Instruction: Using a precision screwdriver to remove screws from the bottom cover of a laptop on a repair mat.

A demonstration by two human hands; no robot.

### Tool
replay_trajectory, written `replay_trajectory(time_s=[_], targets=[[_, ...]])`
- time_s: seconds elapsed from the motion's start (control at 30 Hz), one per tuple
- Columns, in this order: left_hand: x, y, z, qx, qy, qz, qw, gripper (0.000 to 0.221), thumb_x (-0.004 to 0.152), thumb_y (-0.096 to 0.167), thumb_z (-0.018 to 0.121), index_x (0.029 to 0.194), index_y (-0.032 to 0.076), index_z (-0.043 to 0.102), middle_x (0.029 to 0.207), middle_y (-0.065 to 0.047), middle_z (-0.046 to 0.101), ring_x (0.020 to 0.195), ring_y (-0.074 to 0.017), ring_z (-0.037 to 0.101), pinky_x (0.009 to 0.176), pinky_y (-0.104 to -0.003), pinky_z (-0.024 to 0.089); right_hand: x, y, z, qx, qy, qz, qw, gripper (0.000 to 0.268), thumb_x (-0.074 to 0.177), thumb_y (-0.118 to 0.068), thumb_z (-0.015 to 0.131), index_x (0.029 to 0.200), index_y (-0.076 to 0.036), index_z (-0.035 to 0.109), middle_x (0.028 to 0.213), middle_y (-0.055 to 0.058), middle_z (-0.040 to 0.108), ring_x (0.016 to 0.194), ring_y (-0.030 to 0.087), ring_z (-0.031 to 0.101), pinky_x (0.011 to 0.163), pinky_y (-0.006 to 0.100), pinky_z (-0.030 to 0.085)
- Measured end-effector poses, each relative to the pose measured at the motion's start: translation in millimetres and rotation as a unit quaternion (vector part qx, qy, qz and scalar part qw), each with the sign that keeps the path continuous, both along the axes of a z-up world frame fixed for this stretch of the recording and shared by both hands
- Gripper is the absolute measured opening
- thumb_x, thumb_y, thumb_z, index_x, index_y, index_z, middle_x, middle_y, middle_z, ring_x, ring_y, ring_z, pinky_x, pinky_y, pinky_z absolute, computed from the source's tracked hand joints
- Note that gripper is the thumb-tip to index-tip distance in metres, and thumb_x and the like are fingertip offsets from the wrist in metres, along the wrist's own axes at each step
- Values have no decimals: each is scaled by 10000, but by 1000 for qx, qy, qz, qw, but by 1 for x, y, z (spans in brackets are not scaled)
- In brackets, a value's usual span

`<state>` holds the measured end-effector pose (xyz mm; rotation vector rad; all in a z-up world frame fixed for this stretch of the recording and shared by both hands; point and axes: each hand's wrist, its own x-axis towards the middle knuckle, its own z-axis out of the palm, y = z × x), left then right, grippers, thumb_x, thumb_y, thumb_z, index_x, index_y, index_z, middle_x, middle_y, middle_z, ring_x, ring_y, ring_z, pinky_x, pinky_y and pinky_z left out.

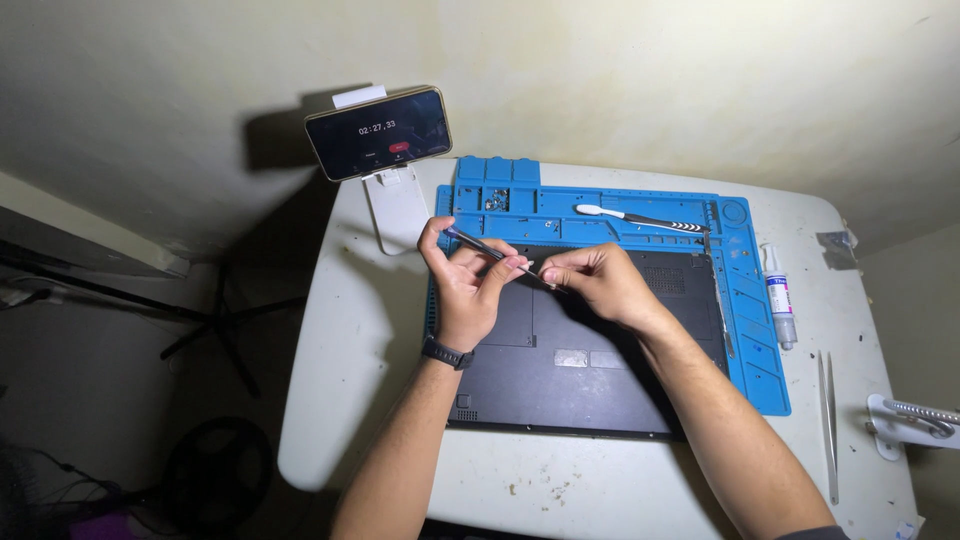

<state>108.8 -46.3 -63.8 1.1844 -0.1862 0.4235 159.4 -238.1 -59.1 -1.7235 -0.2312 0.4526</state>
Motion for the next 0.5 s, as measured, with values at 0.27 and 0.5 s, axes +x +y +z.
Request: replay_trajectory(time_s=[0.27,0.5], targets=[[0,2,-2,1,-1,-24,1000,814,931,-65,682,1457,169,107,934,-163,698,845,-272,758,764,-425,680,12,-7,-24,-74,-24,36,996,180,892,-171,805,1053,-92,823,718,51,774,707,108,613,700,290,554],[-2,9,1,-39,10,-51,998,858,933,-77,670,1474,219,73,950,-172,694,851,-289,762,785,-438,677,10,-14,-40,55,75,18,996,148,894,-117,796,996,-10,808,662,75,742,630,98,642,582,221,526]])
